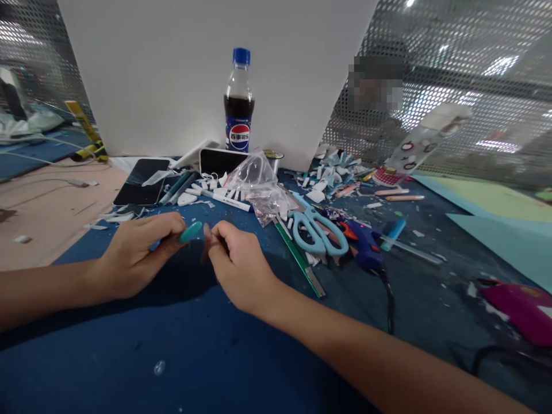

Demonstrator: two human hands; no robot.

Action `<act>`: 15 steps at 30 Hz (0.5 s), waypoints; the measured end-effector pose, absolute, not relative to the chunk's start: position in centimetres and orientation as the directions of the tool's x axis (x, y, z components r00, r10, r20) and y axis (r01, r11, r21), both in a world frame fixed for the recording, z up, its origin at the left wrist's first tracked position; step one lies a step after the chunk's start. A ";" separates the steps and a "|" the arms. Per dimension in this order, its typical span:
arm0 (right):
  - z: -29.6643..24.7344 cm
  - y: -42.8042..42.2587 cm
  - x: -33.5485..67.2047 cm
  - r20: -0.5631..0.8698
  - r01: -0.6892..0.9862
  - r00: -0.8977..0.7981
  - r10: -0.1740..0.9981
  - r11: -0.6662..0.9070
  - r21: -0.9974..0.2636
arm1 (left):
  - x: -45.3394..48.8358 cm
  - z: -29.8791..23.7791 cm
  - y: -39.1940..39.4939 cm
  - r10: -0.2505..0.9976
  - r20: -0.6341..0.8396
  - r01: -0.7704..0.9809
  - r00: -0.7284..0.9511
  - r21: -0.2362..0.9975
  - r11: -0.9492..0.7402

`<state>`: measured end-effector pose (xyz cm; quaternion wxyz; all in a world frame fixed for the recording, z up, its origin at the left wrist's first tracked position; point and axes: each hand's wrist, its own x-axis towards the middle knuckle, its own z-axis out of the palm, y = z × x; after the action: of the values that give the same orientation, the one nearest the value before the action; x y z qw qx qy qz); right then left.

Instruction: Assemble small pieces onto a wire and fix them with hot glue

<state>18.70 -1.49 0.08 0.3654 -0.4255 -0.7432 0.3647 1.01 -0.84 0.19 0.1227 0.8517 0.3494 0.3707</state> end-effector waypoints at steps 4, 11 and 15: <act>-0.1 -1.4 18.7 0.140 0.360 -0.381 0.914 0.286 -0.888 | 0.9 0.0 -0.6 0.651 0.613 0.547 0.447 0.389 -0.742; -0.3 -1.1 18.6 0.052 0.207 -0.382 0.923 0.140 -0.968 | 1.1 -0.2 -0.5 0.628 0.654 0.530 0.422 0.384 -0.756; -0.1 -1.2 18.6 0.014 0.079 -0.378 0.926 0.047 -0.996 | 1.0 -0.3 -0.4 0.672 0.624 0.535 0.399 0.436 -0.723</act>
<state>18.64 -1.15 -0.09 0.3801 -0.4078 -0.6156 0.5570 1.04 -0.43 -0.33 0.0830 0.8322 0.3626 0.4112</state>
